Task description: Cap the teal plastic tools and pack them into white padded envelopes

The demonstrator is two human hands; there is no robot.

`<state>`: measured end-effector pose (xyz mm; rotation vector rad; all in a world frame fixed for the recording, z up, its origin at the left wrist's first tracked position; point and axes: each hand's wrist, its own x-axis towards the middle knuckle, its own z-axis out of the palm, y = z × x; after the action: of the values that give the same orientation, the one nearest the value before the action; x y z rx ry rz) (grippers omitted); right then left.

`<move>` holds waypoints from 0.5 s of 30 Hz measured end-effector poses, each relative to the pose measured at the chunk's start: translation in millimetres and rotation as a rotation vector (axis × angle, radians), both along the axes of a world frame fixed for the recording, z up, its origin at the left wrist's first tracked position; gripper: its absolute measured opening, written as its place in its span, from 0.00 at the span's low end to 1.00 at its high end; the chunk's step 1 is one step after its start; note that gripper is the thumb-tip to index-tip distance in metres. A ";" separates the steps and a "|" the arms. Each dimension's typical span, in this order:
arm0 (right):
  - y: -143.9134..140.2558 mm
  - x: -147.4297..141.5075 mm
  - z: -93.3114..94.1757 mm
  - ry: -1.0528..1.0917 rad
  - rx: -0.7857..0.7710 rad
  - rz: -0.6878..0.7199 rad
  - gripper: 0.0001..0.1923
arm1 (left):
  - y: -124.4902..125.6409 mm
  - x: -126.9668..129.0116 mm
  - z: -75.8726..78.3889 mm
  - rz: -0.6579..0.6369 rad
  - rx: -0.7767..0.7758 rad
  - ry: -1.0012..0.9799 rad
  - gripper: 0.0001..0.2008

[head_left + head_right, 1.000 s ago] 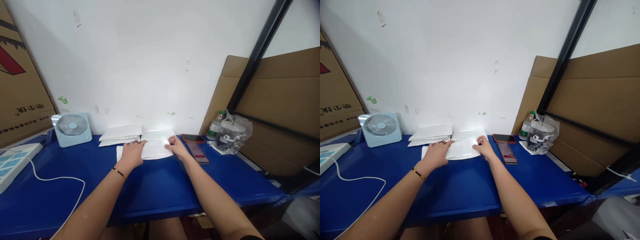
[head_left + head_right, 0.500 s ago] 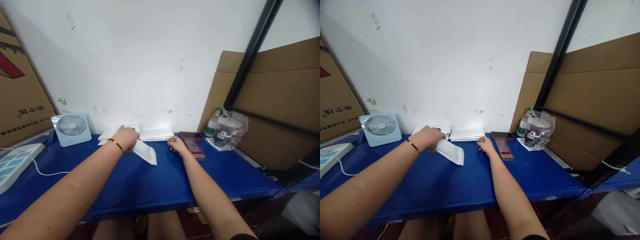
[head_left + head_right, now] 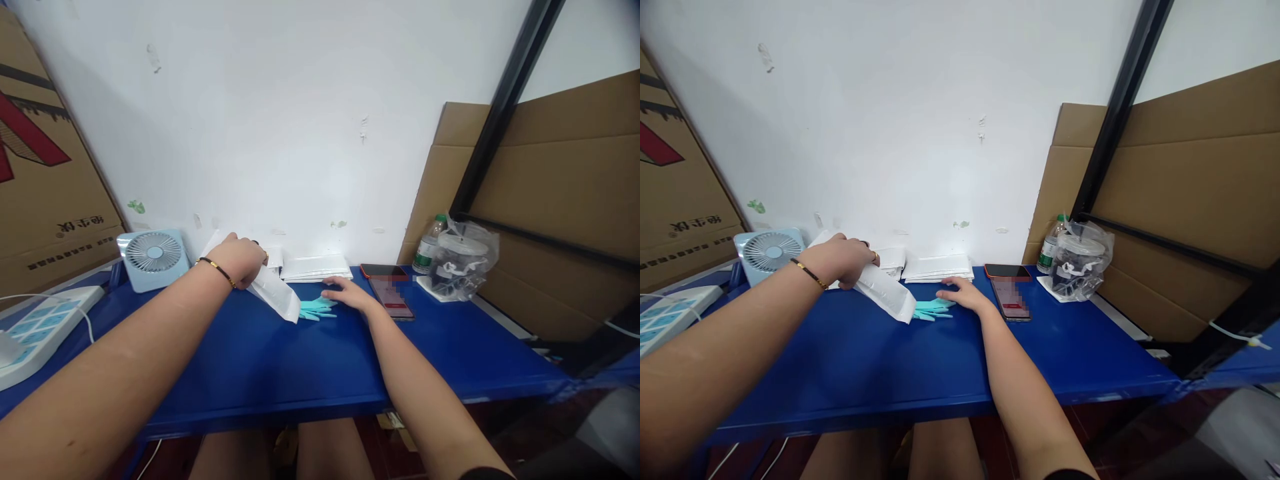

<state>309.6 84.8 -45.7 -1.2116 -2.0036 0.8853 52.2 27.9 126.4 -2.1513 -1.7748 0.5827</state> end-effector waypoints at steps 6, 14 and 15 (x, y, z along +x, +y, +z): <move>-28.0 -49.5 -3.2 -0.386 0.204 0.260 0.43 | -3.6 -11.8 6.0 0.095 -0.002 -0.013 0.38; -29.2 -65.6 -15.4 -0.562 0.322 0.300 0.31 | -2.1 -64.9 35.5 0.251 0.062 -0.071 0.38; -29.0 -63.0 -14.5 -0.563 0.325 0.308 0.31 | -4.5 -72.7 41.0 0.273 0.057 -0.088 0.38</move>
<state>246.6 55.8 -60.2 -1.0547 -2.7103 0.3368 -20.5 23.5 167.4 -1.9392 -2.1245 0.4993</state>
